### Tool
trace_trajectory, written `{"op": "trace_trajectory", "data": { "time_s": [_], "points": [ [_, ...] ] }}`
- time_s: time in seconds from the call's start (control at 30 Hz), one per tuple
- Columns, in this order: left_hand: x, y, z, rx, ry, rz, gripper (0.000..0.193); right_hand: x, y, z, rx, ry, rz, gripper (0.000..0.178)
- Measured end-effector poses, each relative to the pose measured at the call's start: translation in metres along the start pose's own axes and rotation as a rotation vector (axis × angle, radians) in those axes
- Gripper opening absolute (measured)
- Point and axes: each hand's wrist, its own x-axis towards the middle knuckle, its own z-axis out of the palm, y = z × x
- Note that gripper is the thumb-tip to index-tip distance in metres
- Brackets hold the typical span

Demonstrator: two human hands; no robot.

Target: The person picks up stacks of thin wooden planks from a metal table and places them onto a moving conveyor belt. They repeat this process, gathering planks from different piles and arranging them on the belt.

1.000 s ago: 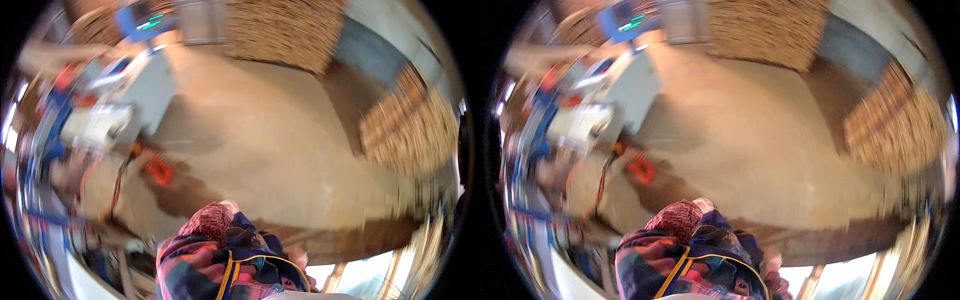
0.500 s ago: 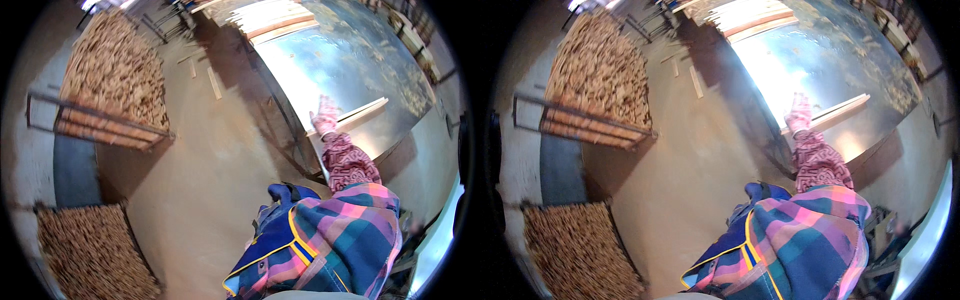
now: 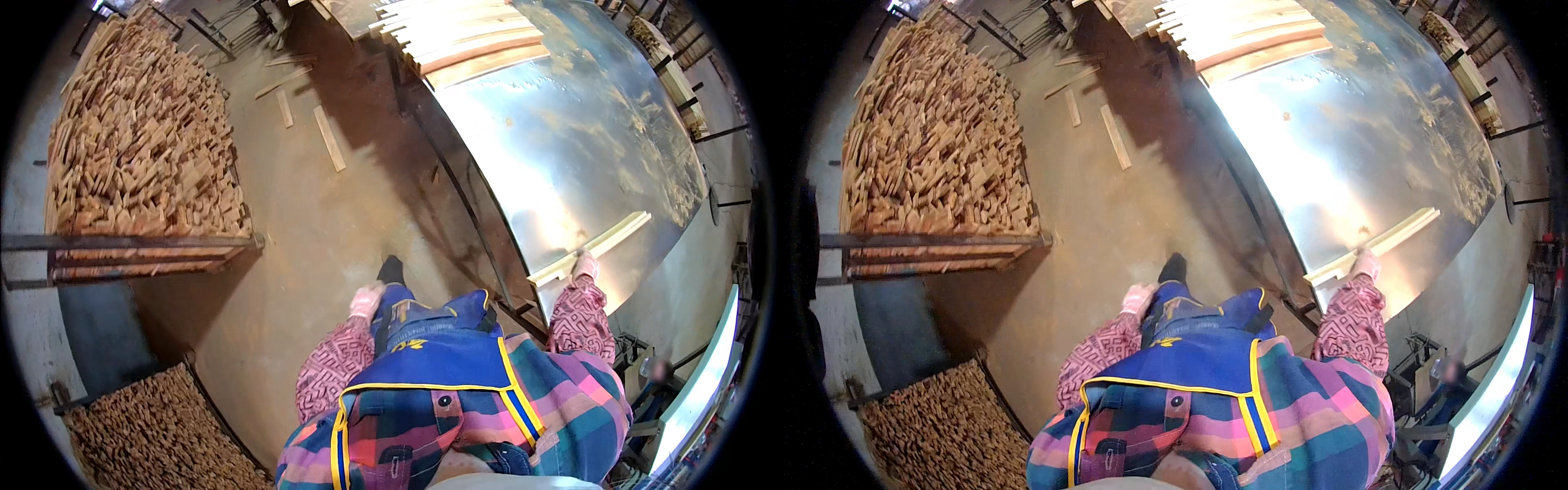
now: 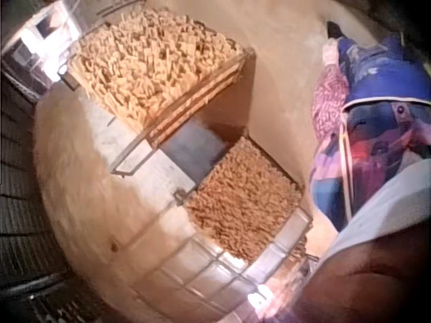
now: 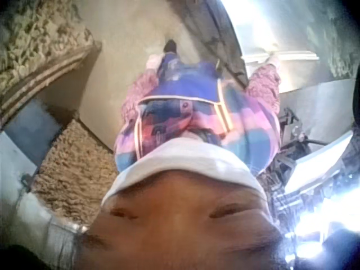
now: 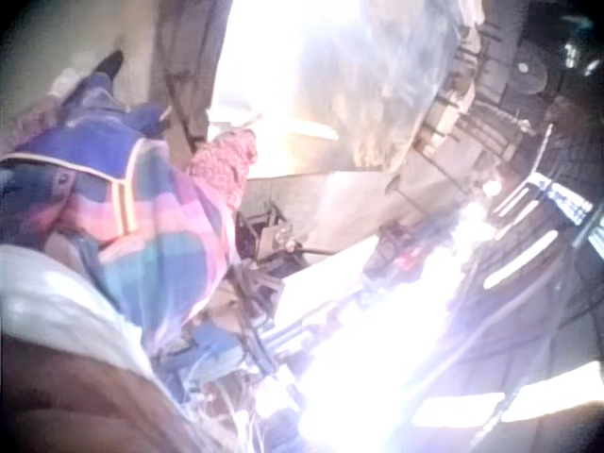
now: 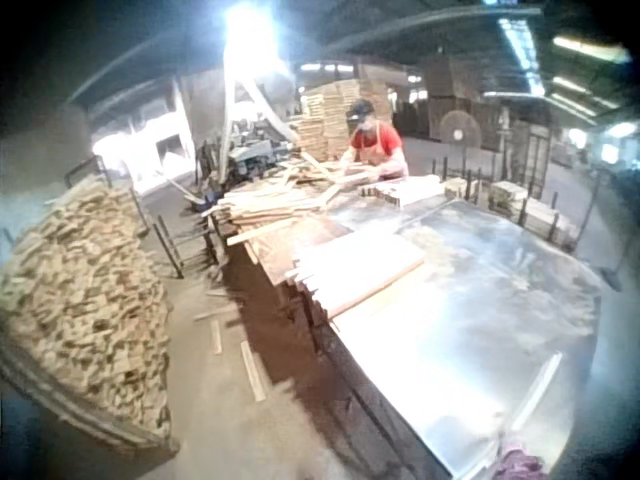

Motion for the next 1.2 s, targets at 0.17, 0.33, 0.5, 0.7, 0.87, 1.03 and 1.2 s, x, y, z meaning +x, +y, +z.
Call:
{"op": "trace_trajectory", "data": {
  "time_s": [0.17, 0.33, 0.5, 0.7, 0.87, 1.03, 1.2],
  "points": [
    [0.102, 0.045, -0.068, -0.107, -0.173, 0.168, 0.045, -0.044, -0.004, 0.043, -0.249, 0.141, -0.229, 0.042],
    [0.171, 0.118, -0.136, -0.084, -0.166, 0.209, 0.048, -0.106, -0.058, 0.093, -0.16, 0.026, 0.147, 0.044],
    [0.244, 0.214, -0.142, -0.473, -0.337, 0.281, 0.042, -0.129, -0.113, 0.078, 0.085, 0.044, 0.225, 0.04],
    [0.339, 0.363, -0.129, -0.73, -0.704, 0.22, 0.046, -0.022, -0.081, 0.055, -0.65, -0.075, 0.02, 0.025],
    [0.422, 0.43, -0.117, -1.173, -1.005, -0.258, 0.051, -0.023, -0.248, 0.113, 0.113, -0.041, 0.048, 0.034],
    [0.397, 0.469, -0.132, -0.278, -0.377, 0.413, 0.063, 0.014, -0.399, 0.22, 0.713, -0.176, 0.086, 0.031],
    [0.399, 0.494, -0.216, -0.634, -0.716, 0.447, 0.067, 0.005, -0.452, 0.331, 0.58, -0.27, -0.071, 0.059]
  ]
}}
